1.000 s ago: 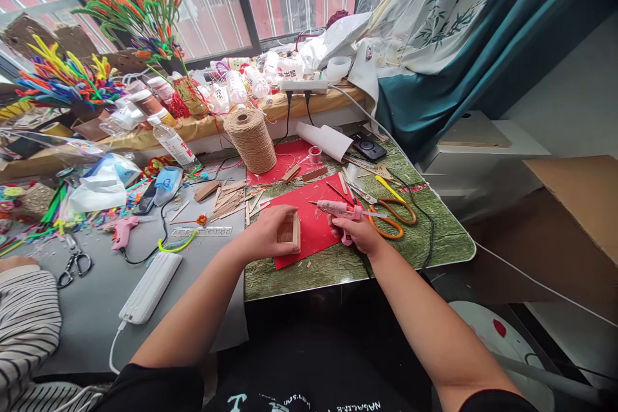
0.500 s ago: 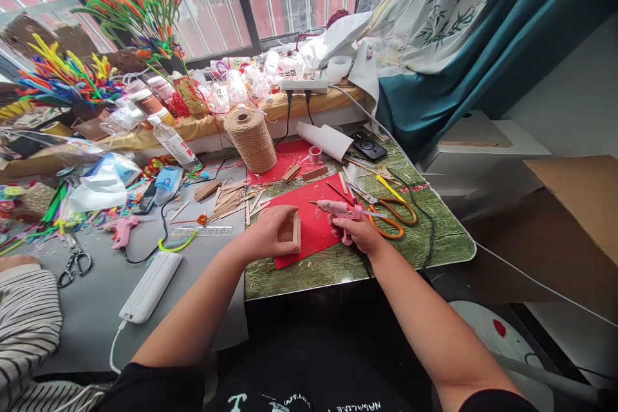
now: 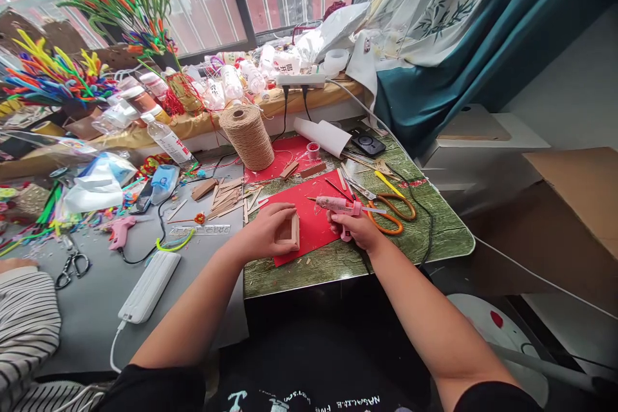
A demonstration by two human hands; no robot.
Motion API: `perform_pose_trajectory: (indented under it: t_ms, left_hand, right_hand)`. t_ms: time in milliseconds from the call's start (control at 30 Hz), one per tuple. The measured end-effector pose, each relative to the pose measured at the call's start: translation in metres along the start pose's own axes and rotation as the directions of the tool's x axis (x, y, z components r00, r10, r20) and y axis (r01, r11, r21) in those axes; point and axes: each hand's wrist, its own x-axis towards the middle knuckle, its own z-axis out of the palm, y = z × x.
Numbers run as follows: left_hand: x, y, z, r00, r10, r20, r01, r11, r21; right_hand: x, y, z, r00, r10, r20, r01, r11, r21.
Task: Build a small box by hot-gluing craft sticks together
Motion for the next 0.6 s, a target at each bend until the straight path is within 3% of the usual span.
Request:
perform_pose_trajectory:
  t_ms: [600]
  left_hand:
    - [-0.0015, 0.0023, -0.0021, 0.999, 0.000, 0.035, 0.001, 1.000, -0.010]
  right_hand:
    - [0.0003, -0.0012, 0.0004, 1.000, 0.001, 0.007, -0.001, 1.000, -0.010]
